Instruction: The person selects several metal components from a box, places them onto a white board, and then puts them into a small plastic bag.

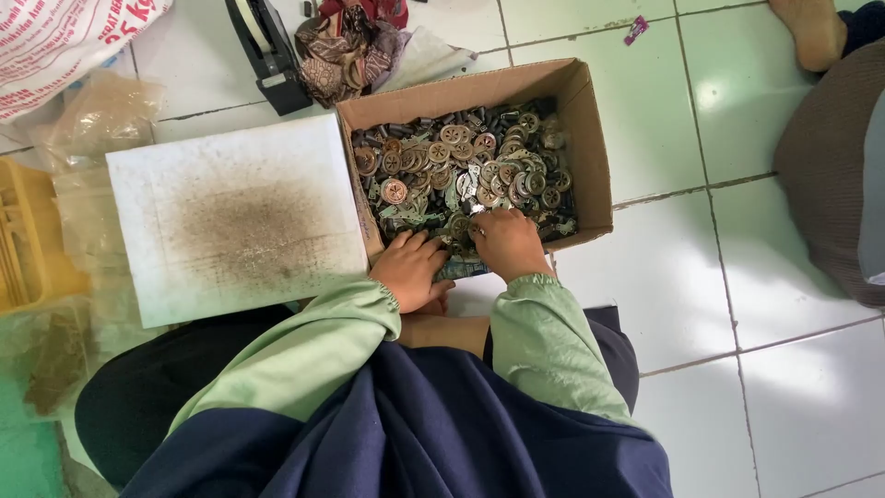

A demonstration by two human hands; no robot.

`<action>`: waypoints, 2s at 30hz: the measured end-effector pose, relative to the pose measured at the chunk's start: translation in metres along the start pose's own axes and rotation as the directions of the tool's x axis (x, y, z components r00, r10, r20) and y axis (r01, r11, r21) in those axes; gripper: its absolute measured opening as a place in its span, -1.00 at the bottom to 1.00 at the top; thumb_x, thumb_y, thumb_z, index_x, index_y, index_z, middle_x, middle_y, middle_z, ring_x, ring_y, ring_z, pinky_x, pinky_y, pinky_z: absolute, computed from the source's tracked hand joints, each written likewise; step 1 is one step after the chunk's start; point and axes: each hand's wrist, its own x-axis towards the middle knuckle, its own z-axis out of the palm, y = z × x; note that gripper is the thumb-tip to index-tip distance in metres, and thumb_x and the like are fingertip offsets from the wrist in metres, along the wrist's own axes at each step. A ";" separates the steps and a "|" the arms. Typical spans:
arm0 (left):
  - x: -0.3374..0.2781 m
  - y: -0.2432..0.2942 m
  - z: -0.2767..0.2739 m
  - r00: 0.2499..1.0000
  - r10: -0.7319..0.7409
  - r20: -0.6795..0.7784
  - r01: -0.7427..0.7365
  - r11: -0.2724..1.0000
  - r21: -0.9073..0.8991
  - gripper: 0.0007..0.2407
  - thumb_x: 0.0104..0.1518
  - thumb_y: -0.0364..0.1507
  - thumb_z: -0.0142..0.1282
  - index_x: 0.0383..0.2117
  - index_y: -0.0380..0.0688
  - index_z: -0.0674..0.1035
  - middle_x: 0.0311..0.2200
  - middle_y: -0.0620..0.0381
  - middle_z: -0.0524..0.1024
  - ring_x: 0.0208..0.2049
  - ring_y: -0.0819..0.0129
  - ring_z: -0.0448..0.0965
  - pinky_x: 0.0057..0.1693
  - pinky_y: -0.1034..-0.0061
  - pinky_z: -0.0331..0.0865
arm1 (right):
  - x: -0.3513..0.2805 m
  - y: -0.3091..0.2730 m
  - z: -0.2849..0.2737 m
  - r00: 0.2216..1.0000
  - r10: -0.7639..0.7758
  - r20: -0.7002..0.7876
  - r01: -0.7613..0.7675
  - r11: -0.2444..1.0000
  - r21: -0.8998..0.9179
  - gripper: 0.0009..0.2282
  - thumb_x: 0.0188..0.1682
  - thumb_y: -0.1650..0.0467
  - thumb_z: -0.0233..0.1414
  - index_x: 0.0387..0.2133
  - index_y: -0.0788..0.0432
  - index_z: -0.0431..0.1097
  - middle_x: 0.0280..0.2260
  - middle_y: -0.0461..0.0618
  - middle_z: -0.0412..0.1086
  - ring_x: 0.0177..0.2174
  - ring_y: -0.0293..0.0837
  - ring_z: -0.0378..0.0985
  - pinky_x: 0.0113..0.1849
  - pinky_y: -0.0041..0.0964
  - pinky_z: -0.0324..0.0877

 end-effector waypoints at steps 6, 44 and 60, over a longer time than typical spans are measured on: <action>0.000 -0.007 0.029 0.974 0.053 -0.220 -0.045 0.998 0.038 -0.46 0.29 0.05 -0.17 0.07 -0.18 0.50 0.13 -0.15 0.44 0.26 -0.12 0.31 0.37 -0.02 0.05 | 0.026 0.004 0.018 0.999 -0.038 -0.027 0.034 0.990 -0.137 -0.72 0.01 0.25 0.12 -0.01 -0.09 0.49 -0.06 -0.05 0.36 0.10 0.08 0.36 0.06 0.13 0.40; 0.036 -0.068 -0.067 0.961 -0.195 0.198 0.132 0.946 0.296 -0.45 0.34 0.05 -0.27 0.21 -0.10 0.44 0.25 -0.10 0.37 0.43 -0.19 0.00 0.46 -0.20 -0.29 | 0.078 -0.025 -0.026 0.995 0.094 -0.035 -0.098 0.982 -0.163 -0.63 0.22 0.29 -0.17 0.29 -0.23 0.28 0.39 0.07 0.08 0.39 0.30 -0.15 0.25 0.60 -0.40; 0.043 -0.075 -0.041 0.974 -0.210 0.080 0.164 0.909 0.384 -0.49 0.29 -0.04 -0.08 0.19 -0.18 0.43 0.38 -0.23 0.14 0.46 -0.22 -0.17 0.45 -0.19 -0.36 | 0.069 -0.002 0.016 0.981 -0.191 -0.027 0.181 0.960 -0.215 -0.65 -0.17 0.19 0.22 -0.08 -0.16 0.47 0.13 -0.14 0.33 0.22 0.06 0.19 0.22 0.48 -0.04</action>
